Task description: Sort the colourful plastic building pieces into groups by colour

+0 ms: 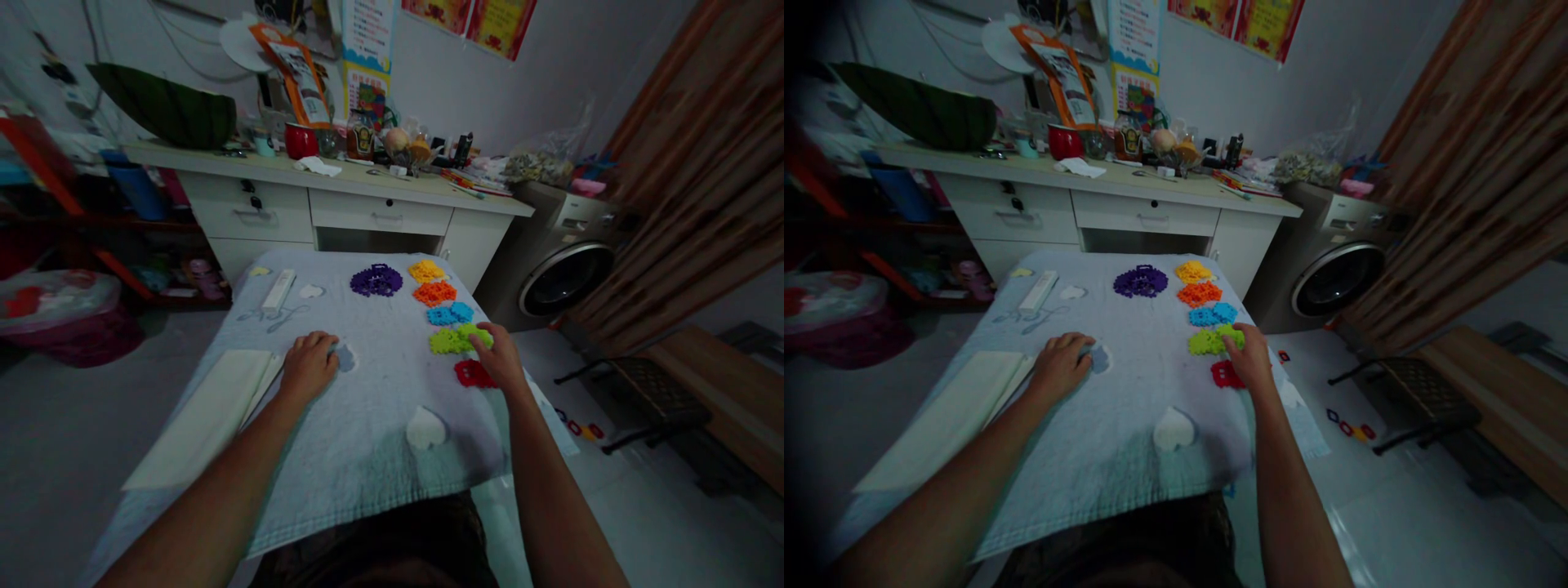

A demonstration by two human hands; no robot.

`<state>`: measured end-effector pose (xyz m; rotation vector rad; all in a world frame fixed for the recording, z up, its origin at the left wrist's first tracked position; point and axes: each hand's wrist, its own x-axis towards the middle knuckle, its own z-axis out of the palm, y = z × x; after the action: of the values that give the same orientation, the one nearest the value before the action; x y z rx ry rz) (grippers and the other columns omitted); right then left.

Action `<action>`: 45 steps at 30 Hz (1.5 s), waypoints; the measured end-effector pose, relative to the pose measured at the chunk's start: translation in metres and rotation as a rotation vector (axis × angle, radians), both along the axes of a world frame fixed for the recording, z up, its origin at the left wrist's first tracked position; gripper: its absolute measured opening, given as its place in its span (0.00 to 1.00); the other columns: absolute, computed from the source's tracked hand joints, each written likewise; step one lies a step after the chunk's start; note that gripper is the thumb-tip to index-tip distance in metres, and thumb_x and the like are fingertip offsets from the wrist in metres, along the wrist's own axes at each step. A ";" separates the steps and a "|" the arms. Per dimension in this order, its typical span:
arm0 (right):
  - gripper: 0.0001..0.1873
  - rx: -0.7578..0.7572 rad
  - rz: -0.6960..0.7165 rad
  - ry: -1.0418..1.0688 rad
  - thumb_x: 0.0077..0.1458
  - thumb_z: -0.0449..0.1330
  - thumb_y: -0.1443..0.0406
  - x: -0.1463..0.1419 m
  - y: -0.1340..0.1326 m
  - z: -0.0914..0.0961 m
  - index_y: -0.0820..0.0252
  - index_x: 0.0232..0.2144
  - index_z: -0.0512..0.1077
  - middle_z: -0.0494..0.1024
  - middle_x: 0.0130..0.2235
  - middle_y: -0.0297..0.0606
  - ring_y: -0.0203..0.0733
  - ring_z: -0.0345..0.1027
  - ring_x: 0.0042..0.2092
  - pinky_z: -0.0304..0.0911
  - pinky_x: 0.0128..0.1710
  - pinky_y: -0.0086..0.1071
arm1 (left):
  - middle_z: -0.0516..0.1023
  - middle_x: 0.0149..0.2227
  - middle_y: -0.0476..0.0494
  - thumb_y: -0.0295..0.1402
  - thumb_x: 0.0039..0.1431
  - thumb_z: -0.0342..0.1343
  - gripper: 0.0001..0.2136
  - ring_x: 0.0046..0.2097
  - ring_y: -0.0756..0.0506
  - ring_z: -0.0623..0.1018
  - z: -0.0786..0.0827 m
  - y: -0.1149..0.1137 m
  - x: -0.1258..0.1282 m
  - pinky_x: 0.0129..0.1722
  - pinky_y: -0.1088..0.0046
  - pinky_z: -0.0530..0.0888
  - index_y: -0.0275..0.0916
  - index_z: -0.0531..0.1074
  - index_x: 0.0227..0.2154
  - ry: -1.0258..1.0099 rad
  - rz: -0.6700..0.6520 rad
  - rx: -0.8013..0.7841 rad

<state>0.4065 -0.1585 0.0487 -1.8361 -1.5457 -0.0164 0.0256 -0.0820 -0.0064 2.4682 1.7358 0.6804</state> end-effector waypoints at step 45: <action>0.23 -0.267 0.140 0.122 0.56 0.57 0.54 -0.030 0.056 -0.028 0.56 0.52 0.71 0.75 0.51 0.42 0.46 0.68 0.52 0.62 0.55 0.41 | 0.47 0.69 0.21 0.55 0.35 0.65 0.58 0.68 0.18 0.47 0.037 -0.070 0.071 0.57 0.29 0.52 0.46 0.43 0.69 0.100 -0.329 -0.533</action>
<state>0.3765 -0.1026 0.0206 -1.8859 -1.6489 0.3776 0.0968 -0.1520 0.0310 2.3351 1.2663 0.0519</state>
